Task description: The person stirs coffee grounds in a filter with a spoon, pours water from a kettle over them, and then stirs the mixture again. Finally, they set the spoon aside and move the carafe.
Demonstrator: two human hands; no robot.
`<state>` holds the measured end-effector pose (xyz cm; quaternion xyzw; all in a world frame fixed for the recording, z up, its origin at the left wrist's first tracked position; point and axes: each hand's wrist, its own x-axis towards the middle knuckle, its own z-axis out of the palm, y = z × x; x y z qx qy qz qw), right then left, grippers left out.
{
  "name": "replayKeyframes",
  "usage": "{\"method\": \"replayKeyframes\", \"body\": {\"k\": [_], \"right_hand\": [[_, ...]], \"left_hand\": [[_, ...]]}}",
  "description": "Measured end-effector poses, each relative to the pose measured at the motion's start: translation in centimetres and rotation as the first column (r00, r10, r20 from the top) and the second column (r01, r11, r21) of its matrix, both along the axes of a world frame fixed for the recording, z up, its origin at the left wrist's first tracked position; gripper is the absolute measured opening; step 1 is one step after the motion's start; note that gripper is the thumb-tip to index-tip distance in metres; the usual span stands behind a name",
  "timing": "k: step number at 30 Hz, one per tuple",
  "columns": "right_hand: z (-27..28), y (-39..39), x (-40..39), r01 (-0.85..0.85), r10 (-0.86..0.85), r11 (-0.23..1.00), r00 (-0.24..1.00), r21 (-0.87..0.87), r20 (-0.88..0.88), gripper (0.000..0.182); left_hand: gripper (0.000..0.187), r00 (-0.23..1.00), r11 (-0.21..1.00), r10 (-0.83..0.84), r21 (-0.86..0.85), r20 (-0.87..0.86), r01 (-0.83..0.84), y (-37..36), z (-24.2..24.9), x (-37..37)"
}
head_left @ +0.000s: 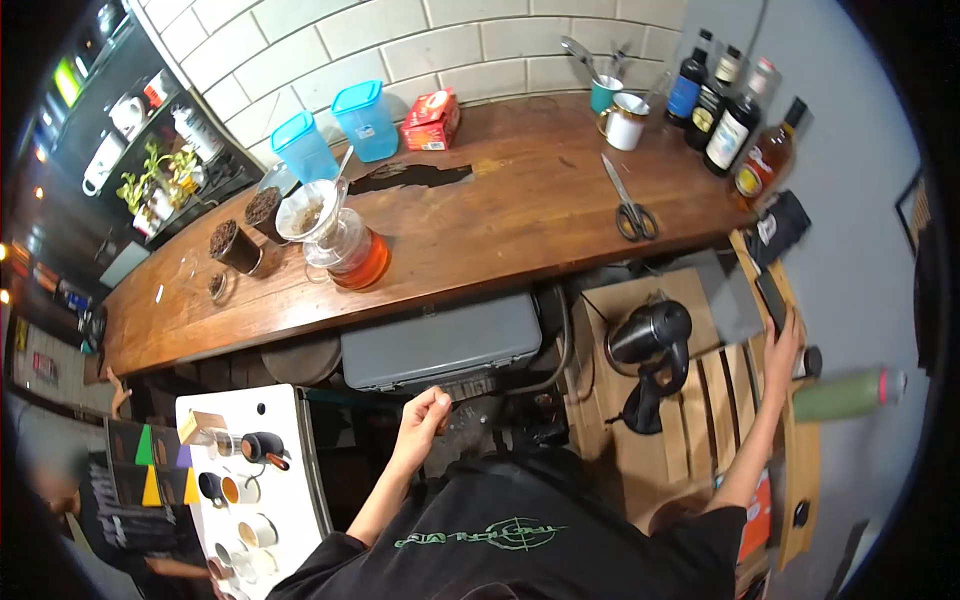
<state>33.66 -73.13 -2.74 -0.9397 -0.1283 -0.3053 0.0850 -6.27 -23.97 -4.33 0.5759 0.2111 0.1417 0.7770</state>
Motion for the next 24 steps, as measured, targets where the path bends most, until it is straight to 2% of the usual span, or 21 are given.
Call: {"method": "replayKeyframes", "body": {"k": [4,8,10,13,16,18,20,22,24], "right_hand": [[0.1,0.3,1.7,0.010,-0.003,0.999,0.979,0.034,-0.204,0.041],[-1.1,-1.0,2.4,-0.053,0.063,0.997,0.985,0.062,-0.161,0.036],[-1.4,-0.9,2.5,-0.086,0.106,0.987,0.983,0.133,-0.152,0.036],[-1.5,-0.3,2.5,0.038,-0.004,0.982,0.983,0.184,-0.183,0.039],[-2.4,-0.9,3.2,0.029,-0.006,0.987,0.989,0.158,-0.146,0.041],[-2.0,-0.4,2.9,0.005,0.017,0.988,0.990,0.157,-0.141,0.040],[0.2,2.1,1.4,-0.013,0.033,0.989,0.990,0.146,-0.134,0.039],[3.4,9.4,-2.7,-0.075,0.070,0.962,0.997,0.262,0.028,0.031],[4.7,14.6,-6.8,-0.283,0.287,0.946,0.958,0.156,-0.008,0.023]], "left_hand": [[0.034,0.999,1.000,-0.021,-0.009,-0.032,0.020,-1.4,0.0,2.8],[0.035,0.999,1.000,-0.026,-0.018,-0.046,0.025,-2.6,0.4,4.2],[0.035,0.999,0.997,-0.042,-0.064,-0.020,0.040,-2.5,-0.1,4.5],[0.036,0.998,0.998,-0.036,-0.058,-0.046,0.033,-2.0,0.0,4.7],[0.036,0.999,1.000,-0.004,-0.029,-0.053,0.003,-1.4,-0.2,4.7],[0.034,1.000,0.999,0.003,-0.052,0.013,-0.002,-0.6,-0.5,4.4],[0.033,1.000,0.999,0.018,-0.044,0.025,-0.016,-0.2,-0.5,4.0],[0.031,0.999,0.999,0.034,-0.018,0.025,-0.034,0.4,-0.5,3.5],[0.029,0.999,0.998,0.013,-0.055,0.042,-0.011,0.7,-0.3,3.5]]}}
